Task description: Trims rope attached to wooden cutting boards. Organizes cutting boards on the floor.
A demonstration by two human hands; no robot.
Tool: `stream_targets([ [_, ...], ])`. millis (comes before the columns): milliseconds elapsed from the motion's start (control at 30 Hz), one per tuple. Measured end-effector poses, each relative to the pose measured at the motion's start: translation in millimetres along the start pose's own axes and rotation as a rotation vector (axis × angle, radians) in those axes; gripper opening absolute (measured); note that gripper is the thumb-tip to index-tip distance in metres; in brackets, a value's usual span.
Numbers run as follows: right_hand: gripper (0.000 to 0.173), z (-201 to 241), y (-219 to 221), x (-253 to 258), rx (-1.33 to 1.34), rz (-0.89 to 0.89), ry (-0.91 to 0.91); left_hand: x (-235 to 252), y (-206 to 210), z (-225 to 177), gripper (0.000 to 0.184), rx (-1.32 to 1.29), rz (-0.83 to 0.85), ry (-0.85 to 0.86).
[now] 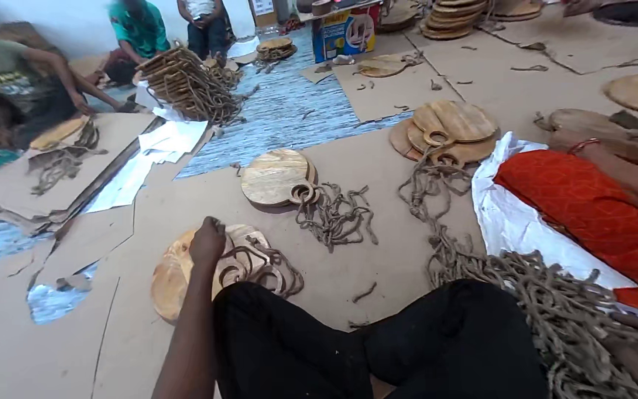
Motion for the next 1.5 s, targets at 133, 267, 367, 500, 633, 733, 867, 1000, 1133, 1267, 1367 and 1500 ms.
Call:
stream_targets([
  [133,0.04,12,82,23,0.321,0.042,0.119,19,47,-9,0.064,0.167,0.221,0.074],
  [267,0.035,8,239,74,0.526,0.238,0.326,3,105,-146,0.051,0.053,0.352,0.508],
  [367,0.055,-25,316,99,0.054,0.345,0.336,-2,141,-208,0.057,0.073,0.342,0.493],
  [500,0.066,-48,329,96,-0.319,0.324,0.326,27,147,-209,0.063,-0.411,0.07,0.078],
  [633,0.08,-30,316,97,-0.371,0.237,0.246,59,158,-229,0.058,-0.1,0.078,0.103],
  [733,0.065,-16,322,100,-0.256,0.196,0.115,67,154,-268,0.035,0.328,-0.017,0.418],
  [867,0.049,-16,339,95,-0.133,0.323,0.108,74,171,-283,0.038,0.476,0.009,0.671],
  [1000,0.043,4,349,85,0.015,0.359,0.025,62,134,-261,0.04,0.438,-0.02,0.676],
  [1133,0.07,49,368,71,0.177,0.352,-0.089,3,72,-245,0.033,0.44,-0.081,0.744],
  [1267,0.119,114,422,60,0.125,0.499,-0.165,-63,23,-213,0.037,0.38,-0.199,0.749],
  [1367,0.117,148,475,46,-0.034,0.65,-0.225,-102,-12,-187,0.034,0.297,-0.373,0.794],
  [1500,0.042,155,496,24,-0.233,0.888,-0.333,-121,-48,-149,0.034,0.248,-0.494,0.8],
])
Point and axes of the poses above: each hand's wrist, its own x-axis towards the middle knuckle, its own y-axis out of the palm, z = x × y, the point moved 10 cm from there along x, towards the middle knuckle, and after that the axes turned 11 degrees about x, right-handed, at the moved point
